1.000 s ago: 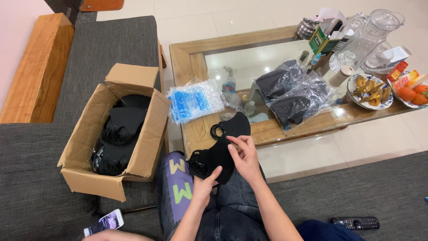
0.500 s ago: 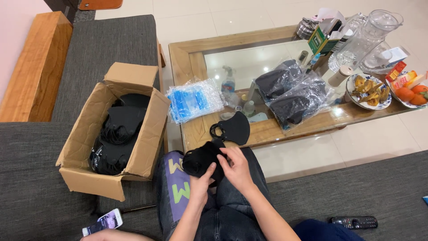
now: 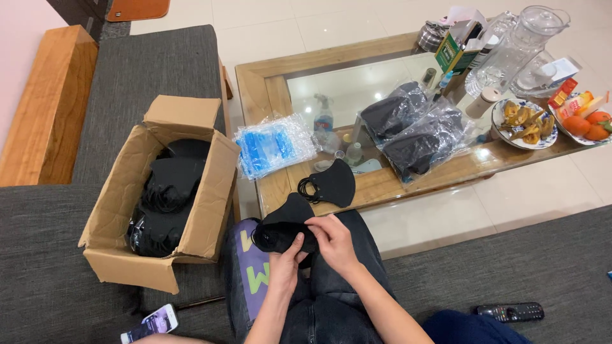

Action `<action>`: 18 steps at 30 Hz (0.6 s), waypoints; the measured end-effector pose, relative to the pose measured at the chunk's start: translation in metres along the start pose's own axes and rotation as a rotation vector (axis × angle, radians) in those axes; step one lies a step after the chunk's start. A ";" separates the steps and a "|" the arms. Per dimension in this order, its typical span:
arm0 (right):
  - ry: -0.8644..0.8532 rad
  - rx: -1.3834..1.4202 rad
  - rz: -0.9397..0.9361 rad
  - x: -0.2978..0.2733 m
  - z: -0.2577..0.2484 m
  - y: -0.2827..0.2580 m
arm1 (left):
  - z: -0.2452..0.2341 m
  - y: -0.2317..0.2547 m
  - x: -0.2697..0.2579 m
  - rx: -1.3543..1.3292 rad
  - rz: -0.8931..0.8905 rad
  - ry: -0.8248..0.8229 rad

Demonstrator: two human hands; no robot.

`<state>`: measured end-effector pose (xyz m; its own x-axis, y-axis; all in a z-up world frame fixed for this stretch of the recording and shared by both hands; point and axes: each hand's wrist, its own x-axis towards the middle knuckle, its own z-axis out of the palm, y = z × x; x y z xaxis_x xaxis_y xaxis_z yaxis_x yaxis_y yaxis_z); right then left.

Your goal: Unpacking black fabric masks from a cardboard box and arranging them on a table.

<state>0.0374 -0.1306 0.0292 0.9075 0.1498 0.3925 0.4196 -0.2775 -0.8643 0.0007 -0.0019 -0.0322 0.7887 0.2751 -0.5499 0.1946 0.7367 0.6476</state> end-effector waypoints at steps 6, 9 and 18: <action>0.202 0.383 0.381 0.012 -0.005 0.065 | 0.006 0.008 -0.004 -0.007 0.011 0.105; 0.283 0.411 0.520 0.034 -0.014 0.082 | 0.005 0.013 -0.004 0.061 -0.005 0.168; 0.362 0.094 0.680 0.047 -0.026 0.163 | -0.005 0.001 0.009 0.019 0.011 0.172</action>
<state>0.1485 -0.1937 -0.0852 0.9219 -0.3483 -0.1695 -0.2209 -0.1132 -0.9687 0.0048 0.0041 -0.0391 0.6795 0.3863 -0.6237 0.1989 0.7213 0.6634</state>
